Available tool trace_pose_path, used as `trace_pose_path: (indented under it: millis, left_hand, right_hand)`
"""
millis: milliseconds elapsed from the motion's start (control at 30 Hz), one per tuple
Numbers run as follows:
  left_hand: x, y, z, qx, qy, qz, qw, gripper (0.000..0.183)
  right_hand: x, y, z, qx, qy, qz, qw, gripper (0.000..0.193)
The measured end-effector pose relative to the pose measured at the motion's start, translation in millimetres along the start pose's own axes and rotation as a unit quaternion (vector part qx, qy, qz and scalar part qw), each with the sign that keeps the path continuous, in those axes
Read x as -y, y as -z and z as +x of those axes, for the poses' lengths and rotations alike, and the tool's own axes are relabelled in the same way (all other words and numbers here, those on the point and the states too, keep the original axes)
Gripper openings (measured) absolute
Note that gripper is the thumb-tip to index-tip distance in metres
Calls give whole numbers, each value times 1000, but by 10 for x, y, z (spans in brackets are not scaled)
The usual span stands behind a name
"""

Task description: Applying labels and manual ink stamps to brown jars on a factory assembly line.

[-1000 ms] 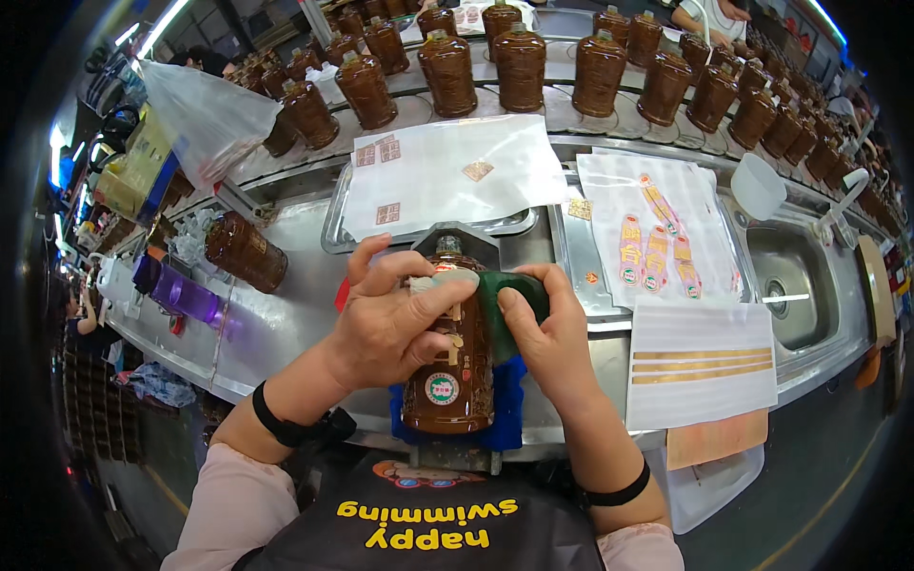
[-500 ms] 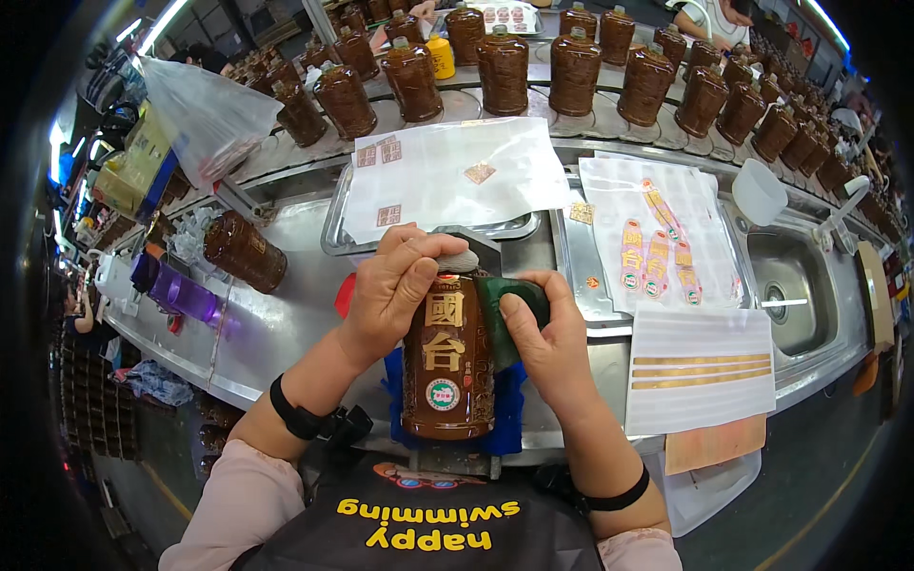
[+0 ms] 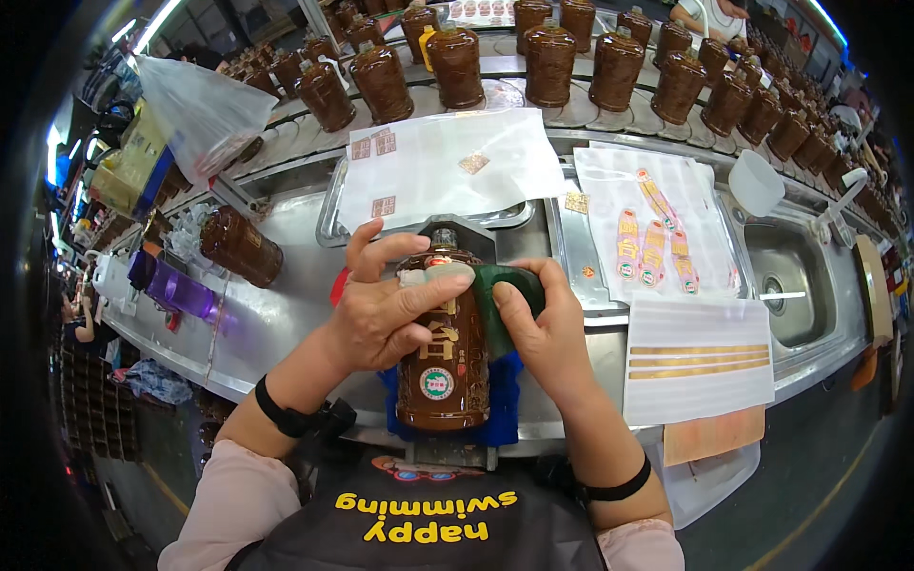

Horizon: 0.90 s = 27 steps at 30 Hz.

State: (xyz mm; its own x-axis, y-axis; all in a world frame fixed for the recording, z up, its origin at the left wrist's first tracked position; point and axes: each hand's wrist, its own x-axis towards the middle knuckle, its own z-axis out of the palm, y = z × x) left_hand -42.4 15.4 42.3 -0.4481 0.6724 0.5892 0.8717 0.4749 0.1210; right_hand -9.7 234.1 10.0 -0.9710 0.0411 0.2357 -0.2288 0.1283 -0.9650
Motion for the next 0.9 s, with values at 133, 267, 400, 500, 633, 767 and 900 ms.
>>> trace_pose_path:
  millis: [133, 267, 400, 500, 633, 767, 900]
  left_hand:
    - [-160, 39, -150, 6, -23, 27, 999, 44]
    - [-447, 37, -335, -7, 5, -2, 1000, 42]
    - [-617, 39, -558, -27, 52, -54, 997, 42]
    - [-697, 69, -764, -119, 134, -113, 977, 40]
    - [-611, 37, -742, -171, 184, -145, 957, 31]
    - [-592, -12, -818, -196, 202, -87, 955, 34]
    - [-596, -91, -561, -167, 131, -72, 975, 46]
  right_hand:
    - [67, 66, 47, 19, 0, -24, 1000, 27]
    - [338, 56, 251, 54, 167, -131, 976, 19]
    - [537, -53, 303, 125, 399, -279, 865, 24]
    - [683, 14, 110, 340, 359, -172, 852, 36]
    - [676, 22, 91, 197, 400, -302, 843, 30]
    - [547, 65, -229, 326, 334, -144, 873, 24]
    - [247, -83, -297, 27, -6, 60, 998, 22]
